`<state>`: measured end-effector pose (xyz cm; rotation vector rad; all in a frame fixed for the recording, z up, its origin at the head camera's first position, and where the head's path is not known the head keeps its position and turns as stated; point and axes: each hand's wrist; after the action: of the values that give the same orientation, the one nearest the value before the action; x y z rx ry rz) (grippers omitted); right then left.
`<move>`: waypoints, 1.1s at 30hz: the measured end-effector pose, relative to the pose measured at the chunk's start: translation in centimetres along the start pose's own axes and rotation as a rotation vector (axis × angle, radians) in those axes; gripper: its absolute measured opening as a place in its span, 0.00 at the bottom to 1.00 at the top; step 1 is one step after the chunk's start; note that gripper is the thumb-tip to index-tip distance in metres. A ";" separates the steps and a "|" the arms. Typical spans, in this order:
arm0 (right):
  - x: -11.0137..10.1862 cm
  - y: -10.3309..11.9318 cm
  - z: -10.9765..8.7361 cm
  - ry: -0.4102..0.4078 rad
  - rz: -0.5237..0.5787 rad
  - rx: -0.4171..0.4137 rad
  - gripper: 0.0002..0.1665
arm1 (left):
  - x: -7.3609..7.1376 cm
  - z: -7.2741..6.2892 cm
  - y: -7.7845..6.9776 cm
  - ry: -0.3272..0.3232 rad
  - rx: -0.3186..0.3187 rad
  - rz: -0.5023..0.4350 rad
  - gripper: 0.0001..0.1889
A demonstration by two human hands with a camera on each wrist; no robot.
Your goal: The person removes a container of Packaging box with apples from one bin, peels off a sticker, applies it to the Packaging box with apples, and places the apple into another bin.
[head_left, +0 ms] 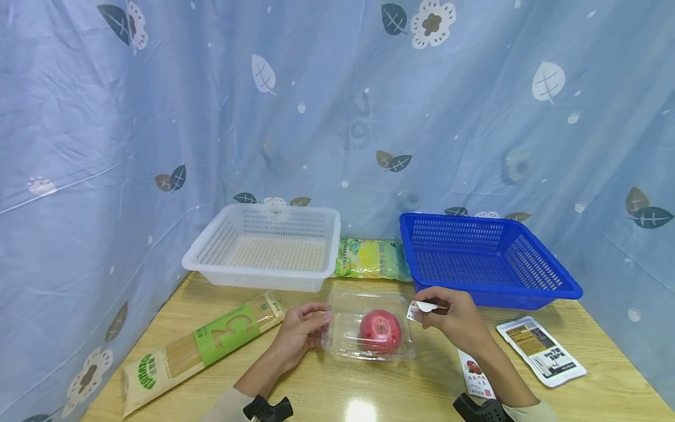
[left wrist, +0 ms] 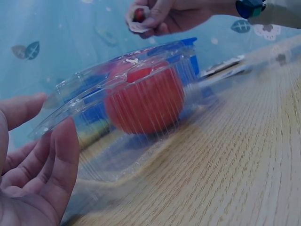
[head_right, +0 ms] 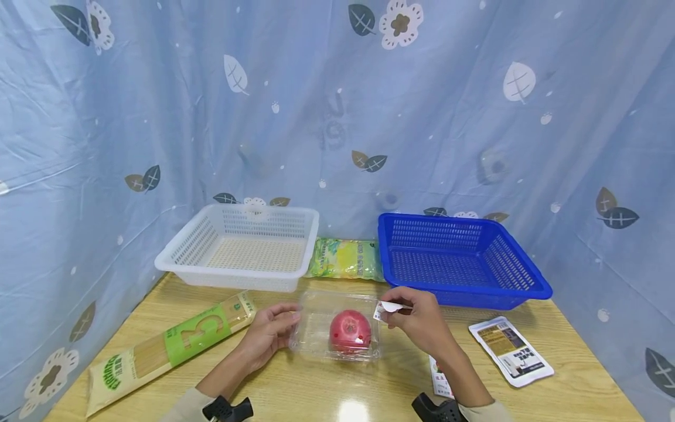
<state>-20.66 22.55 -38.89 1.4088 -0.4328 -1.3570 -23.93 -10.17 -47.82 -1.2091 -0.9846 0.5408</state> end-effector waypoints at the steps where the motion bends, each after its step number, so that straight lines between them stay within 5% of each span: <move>1: 0.2 0.1 0.2 0.003 0.003 0.001 0.11 | 0.0 0.0 0.0 0.000 -0.001 -0.001 0.24; 33: 6.0 0.4 3.8 0.118 0.064 -0.060 0.11 | -0.2 0.1 -0.1 0.036 -0.015 -0.012 0.21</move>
<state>-22.08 15.82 -40.53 1.4052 -0.3538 -1.2188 -24.16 -10.34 -47.78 -1.2217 -0.9669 0.5014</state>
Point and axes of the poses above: each hand's wrist, its own z-axis towards the middle knuckle, its own x-axis out of the palm, y = z × x, and after that the axes turned 13 degrees about y, right-handed
